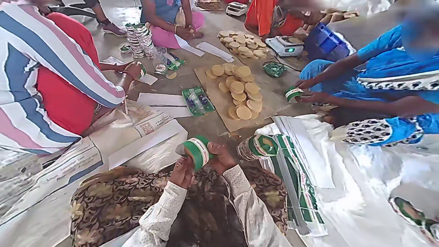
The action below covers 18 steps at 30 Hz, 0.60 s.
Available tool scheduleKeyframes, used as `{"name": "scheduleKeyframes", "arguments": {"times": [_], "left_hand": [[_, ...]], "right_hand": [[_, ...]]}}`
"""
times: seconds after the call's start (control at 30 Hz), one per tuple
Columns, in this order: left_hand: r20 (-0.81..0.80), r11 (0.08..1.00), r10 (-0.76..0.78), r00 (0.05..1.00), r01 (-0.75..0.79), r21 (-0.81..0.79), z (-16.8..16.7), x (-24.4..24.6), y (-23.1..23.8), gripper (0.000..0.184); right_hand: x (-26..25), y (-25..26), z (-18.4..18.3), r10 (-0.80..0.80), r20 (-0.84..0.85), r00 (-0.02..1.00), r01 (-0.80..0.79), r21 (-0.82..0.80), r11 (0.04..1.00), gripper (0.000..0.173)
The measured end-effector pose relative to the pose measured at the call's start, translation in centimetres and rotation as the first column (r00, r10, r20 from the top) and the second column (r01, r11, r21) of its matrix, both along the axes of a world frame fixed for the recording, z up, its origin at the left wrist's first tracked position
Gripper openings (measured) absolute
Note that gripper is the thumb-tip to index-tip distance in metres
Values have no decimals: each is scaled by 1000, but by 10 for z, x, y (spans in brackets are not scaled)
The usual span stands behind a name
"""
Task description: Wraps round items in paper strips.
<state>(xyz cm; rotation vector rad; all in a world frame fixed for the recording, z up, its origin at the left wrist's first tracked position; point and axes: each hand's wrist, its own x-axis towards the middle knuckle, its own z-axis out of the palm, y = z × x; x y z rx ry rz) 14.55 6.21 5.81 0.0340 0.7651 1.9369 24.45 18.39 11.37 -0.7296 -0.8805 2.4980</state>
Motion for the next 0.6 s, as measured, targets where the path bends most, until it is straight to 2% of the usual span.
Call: {"name": "scheduleKeyframes", "arguments": {"times": [0.1,0.13,0.23,0.33,0.4,0.43,0.5,0.53,0.6], "left_hand": [[29,1000,13,999,-12,-28,5,-6,-2,17],[44,999,26,999,-24,-47,6,-7,-3,21],[157,985,132,979,-112,-130,20,-7,1,31],[293,973,214,932,-177,-150,38,-6,4,27],[326,965,243,913,-193,-178,43,-2,8,25],[320,955,267,909,-206,-212,44,-2,11,23],[294,931,327,898,-253,-263,45,-4,16,28],[292,912,374,880,-291,-289,45,-5,19,31],[249,871,442,862,-346,-348,47,-7,26,26]], "right_hand": [[-7,2,-3,15,-52,999,-14,26,1000,17],[-11,1,-1,15,-51,999,-12,72,997,14],[-20,-7,2,-1,-15,1000,5,285,958,20],[-25,-20,-2,-56,-41,998,68,392,918,21],[-30,-23,0,-131,-19,991,125,456,881,21],[-33,-25,2,-206,46,978,151,529,835,24],[-37,-31,-2,-374,173,911,148,709,689,56],[-38,-36,-7,-451,184,873,151,778,609,65],[-41,-47,-22,-521,100,848,205,844,496,57]]}}
